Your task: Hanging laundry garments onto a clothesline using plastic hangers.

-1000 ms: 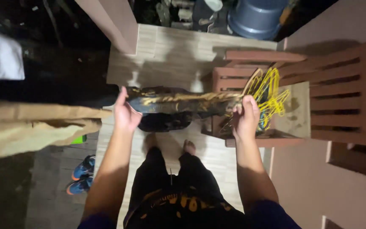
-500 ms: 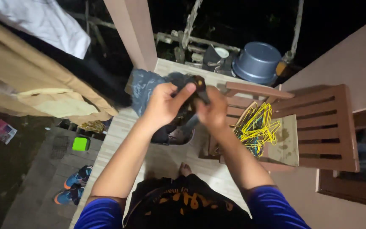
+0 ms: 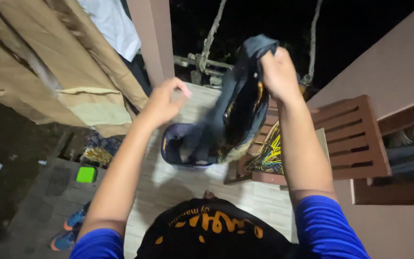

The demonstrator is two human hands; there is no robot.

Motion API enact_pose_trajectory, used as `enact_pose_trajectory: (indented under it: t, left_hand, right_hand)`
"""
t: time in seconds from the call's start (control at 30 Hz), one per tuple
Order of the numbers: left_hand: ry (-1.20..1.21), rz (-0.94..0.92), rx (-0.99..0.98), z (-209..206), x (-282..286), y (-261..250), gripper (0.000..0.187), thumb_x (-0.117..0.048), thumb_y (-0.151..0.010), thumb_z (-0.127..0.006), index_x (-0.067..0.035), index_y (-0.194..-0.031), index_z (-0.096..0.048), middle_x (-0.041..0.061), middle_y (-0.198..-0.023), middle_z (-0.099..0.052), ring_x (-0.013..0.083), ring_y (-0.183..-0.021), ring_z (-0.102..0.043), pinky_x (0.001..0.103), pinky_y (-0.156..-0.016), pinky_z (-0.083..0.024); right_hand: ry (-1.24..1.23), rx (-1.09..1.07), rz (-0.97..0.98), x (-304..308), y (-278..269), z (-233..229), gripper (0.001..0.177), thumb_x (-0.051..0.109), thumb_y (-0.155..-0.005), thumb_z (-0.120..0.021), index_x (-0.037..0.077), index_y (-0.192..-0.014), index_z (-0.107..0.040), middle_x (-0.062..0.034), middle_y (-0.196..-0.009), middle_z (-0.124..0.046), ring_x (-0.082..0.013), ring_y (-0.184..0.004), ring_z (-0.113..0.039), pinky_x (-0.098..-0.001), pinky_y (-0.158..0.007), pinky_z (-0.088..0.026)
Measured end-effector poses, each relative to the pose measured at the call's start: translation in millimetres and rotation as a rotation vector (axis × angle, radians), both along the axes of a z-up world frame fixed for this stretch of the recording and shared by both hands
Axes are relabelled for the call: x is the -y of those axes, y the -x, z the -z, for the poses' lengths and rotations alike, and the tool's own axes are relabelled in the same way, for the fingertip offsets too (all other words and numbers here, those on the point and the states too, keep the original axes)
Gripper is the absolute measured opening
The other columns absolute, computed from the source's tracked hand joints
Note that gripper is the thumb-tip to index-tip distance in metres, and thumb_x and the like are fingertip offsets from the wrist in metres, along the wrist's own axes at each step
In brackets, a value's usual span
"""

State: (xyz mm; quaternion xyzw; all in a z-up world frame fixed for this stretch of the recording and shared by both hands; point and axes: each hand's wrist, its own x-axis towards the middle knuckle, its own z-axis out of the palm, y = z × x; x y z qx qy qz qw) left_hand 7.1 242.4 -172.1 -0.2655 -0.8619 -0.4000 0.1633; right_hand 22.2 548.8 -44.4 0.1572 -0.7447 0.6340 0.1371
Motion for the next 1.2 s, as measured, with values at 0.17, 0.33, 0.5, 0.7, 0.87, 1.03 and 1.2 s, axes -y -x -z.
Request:
enact_pose_trajectory:
  t: [0.17, 0.33, 0.5, 0.7, 0.87, 1.03, 1.2]
  left_hand:
    - [-0.118, 0.268, 0.256, -34.3, -30.8, -49.1, 0.056, -0.039, -0.081, -0.085, -0.001, -0.116, -0.061, 0.014, -0.111, -0.069, 0.0263, -0.102, -0.069, 0.04, -0.087, -0.054]
    - [-0.234, 0.407, 0.49, 35.4, -45.3, -33.8, 0.046, -0.039, -0.092, -0.07, -0.004, -0.121, -0.058, 0.016, -0.104, -0.07, 0.0262, -0.089, -0.07, 0.038, -0.082, -0.056]
    - [-0.071, 0.178, 0.501, 2.8, -25.4, -33.6, 0.035, -0.037, -0.104, -0.058, -0.007, -0.12, -0.058, 0.013, -0.085, -0.068, 0.0205, -0.081, -0.063, 0.037, -0.077, -0.049]
    - [-0.562, 0.519, 0.366, -20.9, -28.7, -10.2, 0.027, -0.025, -0.113, -0.055, -0.002, -0.1, -0.058, -0.003, -0.085, -0.053, 0.0069, -0.082, -0.046, 0.028, -0.073, -0.045]
    - [-0.505, 0.603, 0.295, -58.3, -59.0, -16.5, 0.026, -0.026, -0.109, -0.056, -0.001, -0.102, -0.063, -0.004, -0.086, -0.057, 0.0049, -0.082, -0.049, 0.027, -0.074, -0.046]
    - [-0.094, 0.604, 0.233, -53.6, -98.4, -8.8, 0.033, -0.033, -0.104, -0.059, -0.001, -0.097, -0.064, 0.009, -0.077, -0.065, 0.0202, -0.071, -0.06, 0.036, -0.066, -0.05]
    - [0.007, 0.371, 0.165, -55.8, -101.7, -12.2, 0.045, -0.046, -0.102, -0.067, -0.002, -0.093, -0.062, 0.017, -0.078, -0.066, 0.0352, -0.072, -0.065, 0.043, -0.065, -0.051]
  right_hand:
    - [-0.178, -0.01, -0.064, 27.5, -16.7, 13.6, 0.017, 0.015, -0.104, -0.06, 0.004, -0.094, -0.067, 0.006, -0.08, -0.062, -0.0033, -0.075, -0.053, -0.0227, -0.067, -0.044]
    - [-0.152, -0.034, 0.091, 28.7, -49.7, -4.9, 0.011, 0.008, -0.099, -0.061, 0.005, -0.09, -0.066, 0.0066, -0.079, -0.061, -0.0028, -0.073, -0.054, -0.0226, -0.065, -0.043]
    - [-0.092, -0.092, 0.254, -30.7, -70.2, -24.0, 0.008, 0.002, -0.1, -0.061, 0.004, -0.097, -0.068, 0.0038, -0.087, -0.067, -0.0042, -0.076, -0.057, -0.0224, -0.07, -0.046]
    - [-0.199, -0.229, 0.36, -74.9, -78.1, -12.0, 0.021, -0.005, -0.099, -0.053, -0.002, -0.11, -0.072, -0.0002, -0.101, -0.072, -0.0078, -0.09, -0.063, -0.0243, -0.084, -0.051]
    - [-0.724, -0.166, 0.152, -10.8, -99.2, 3.3, 0.058, 0.012, -0.087, -0.077, 0.0, -0.138, -0.054, -0.0182, -0.131, -0.06, -0.0283, -0.12, -0.059, -0.039, -0.096, -0.053]
    - [-0.641, -0.03, -0.059, 25.4, -93.5, 65.0, 0.083, 0.032, -0.084, -0.084, 0.003, -0.149, -0.039, -0.0184, -0.141, -0.053, -0.0302, -0.128, -0.056, -0.0386, -0.097, -0.052]
    - [-0.536, 0.01, 0.032, 20.9, -70.0, 104.2, 0.033, 0.027, -0.096, -0.074, 0.004, -0.119, -0.069, -0.0097, -0.107, -0.075, -0.0191, -0.103, -0.073, -0.035, -0.092, -0.055]
